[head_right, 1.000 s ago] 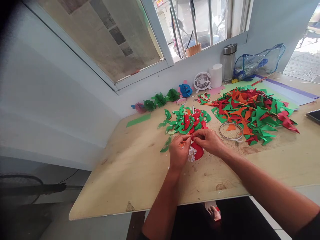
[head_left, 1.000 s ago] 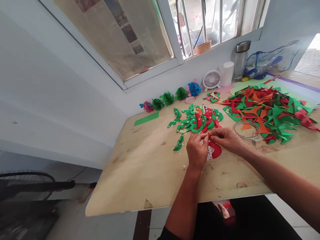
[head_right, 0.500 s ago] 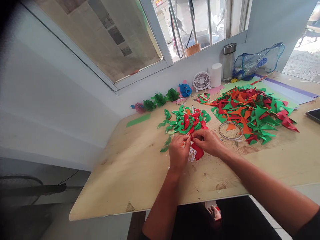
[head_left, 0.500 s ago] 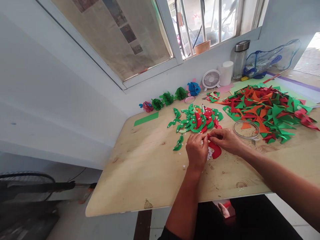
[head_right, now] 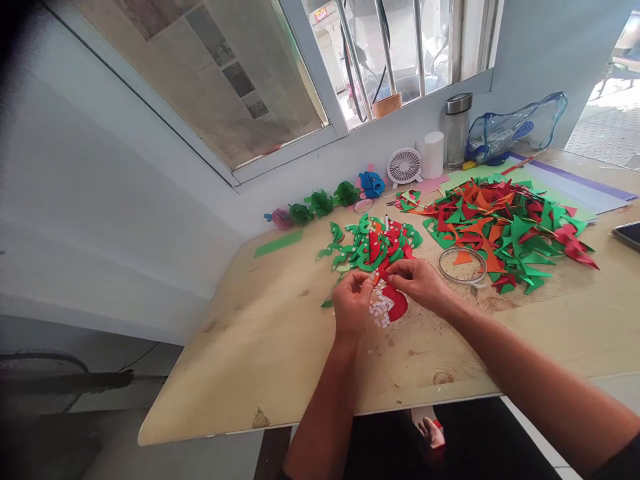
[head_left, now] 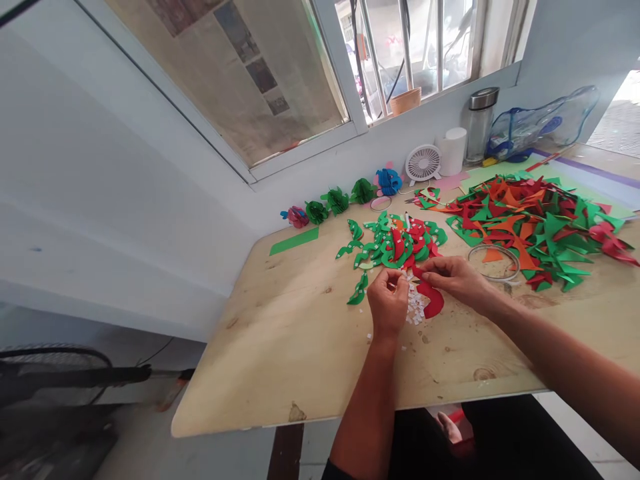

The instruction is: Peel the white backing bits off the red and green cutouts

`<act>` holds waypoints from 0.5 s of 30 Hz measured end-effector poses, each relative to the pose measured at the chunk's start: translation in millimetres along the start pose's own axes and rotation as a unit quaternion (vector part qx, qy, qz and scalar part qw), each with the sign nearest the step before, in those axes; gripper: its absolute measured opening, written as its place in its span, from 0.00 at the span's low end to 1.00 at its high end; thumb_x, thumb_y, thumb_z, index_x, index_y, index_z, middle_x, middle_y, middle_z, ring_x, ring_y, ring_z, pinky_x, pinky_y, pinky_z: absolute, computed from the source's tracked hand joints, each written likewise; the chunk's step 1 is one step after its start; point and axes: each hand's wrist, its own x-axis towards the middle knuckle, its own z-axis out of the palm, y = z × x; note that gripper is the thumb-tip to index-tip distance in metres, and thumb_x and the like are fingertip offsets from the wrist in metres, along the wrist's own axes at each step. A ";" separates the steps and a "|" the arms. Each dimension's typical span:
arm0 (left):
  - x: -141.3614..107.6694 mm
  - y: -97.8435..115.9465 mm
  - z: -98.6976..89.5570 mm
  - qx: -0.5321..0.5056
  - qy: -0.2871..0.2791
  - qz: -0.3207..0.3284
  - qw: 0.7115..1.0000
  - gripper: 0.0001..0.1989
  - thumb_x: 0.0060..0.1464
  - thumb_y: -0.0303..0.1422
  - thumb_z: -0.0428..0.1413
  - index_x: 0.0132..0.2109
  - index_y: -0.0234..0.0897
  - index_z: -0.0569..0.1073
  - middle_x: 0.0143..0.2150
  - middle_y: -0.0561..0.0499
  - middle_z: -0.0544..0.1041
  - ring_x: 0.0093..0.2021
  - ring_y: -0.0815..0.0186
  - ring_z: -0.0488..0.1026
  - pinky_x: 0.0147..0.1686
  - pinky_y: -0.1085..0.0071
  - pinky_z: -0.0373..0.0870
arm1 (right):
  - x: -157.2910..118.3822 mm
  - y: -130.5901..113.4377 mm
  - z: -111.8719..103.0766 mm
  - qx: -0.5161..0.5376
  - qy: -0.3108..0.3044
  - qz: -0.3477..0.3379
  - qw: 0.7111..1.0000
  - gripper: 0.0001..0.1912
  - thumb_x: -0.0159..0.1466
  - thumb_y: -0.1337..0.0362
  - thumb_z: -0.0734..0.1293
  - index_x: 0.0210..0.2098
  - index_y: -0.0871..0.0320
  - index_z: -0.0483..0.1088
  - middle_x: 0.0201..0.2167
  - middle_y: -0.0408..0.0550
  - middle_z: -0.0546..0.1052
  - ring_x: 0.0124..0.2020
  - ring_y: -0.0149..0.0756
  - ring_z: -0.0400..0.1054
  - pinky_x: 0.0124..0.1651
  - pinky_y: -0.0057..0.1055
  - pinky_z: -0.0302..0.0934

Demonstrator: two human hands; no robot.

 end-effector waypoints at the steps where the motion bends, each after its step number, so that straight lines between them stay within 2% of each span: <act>1: 0.0 0.0 0.1 -0.008 -0.008 -0.004 1.000 0.03 0.48 0.28 0.52 0.30 0.35 0.70 0.25 0.54 0.72 0.25 0.72 0.67 0.27 0.76 0.63 | -0.5 -2.2 -0.6 0.017 -0.001 0.010 1.000 0.14 0.50 0.57 0.68 0.30 0.61 0.74 0.22 0.44 0.74 0.23 0.30 0.63 0.24 0.26 0.57; 5: -0.7 -2.1 1.7 -0.013 -0.079 -0.015 0.997 0.05 0.47 0.26 0.51 0.31 0.34 0.72 0.27 0.53 0.73 0.24 0.72 0.67 0.26 0.77 0.63 | -2.4 -9.0 -2.3 0.073 -0.002 0.044 0.996 0.16 0.49 0.55 0.69 0.29 0.62 0.72 0.19 0.42 0.70 0.20 0.27 0.60 0.22 0.25 0.53; 8: -1.5 -5.2 3.1 -0.009 -0.133 -0.019 0.991 0.06 0.48 0.29 0.51 0.30 0.34 0.73 0.25 0.53 0.73 0.23 0.72 0.65 0.24 0.77 0.61 | -3.9 -12.8 -2.5 0.100 0.007 0.053 0.994 0.16 0.48 0.54 0.70 0.28 0.62 0.72 0.18 0.40 0.69 0.19 0.25 0.58 0.22 0.24 0.52; 12: -0.3 -7.2 3.6 -0.041 -0.120 -0.033 0.991 0.08 0.50 0.32 0.51 0.28 0.34 0.73 0.24 0.52 0.73 0.25 0.70 0.68 0.26 0.75 0.64 | -4.6 -13.4 -2.2 0.106 0.008 0.055 0.993 0.17 0.48 0.54 0.70 0.29 0.62 0.72 0.19 0.41 0.70 0.20 0.26 0.60 0.23 0.25 0.53; 15: 1.3 -4.8 4.1 -0.122 -0.130 -0.090 0.980 0.10 0.50 0.34 0.52 0.32 0.33 0.74 0.25 0.50 0.76 0.26 0.68 0.71 0.27 0.74 0.66 | -3.3 -9.5 -2.4 0.101 0.015 0.056 0.993 0.18 0.48 0.52 0.69 0.30 0.61 0.72 0.20 0.42 0.70 0.20 0.27 0.60 0.23 0.26 0.54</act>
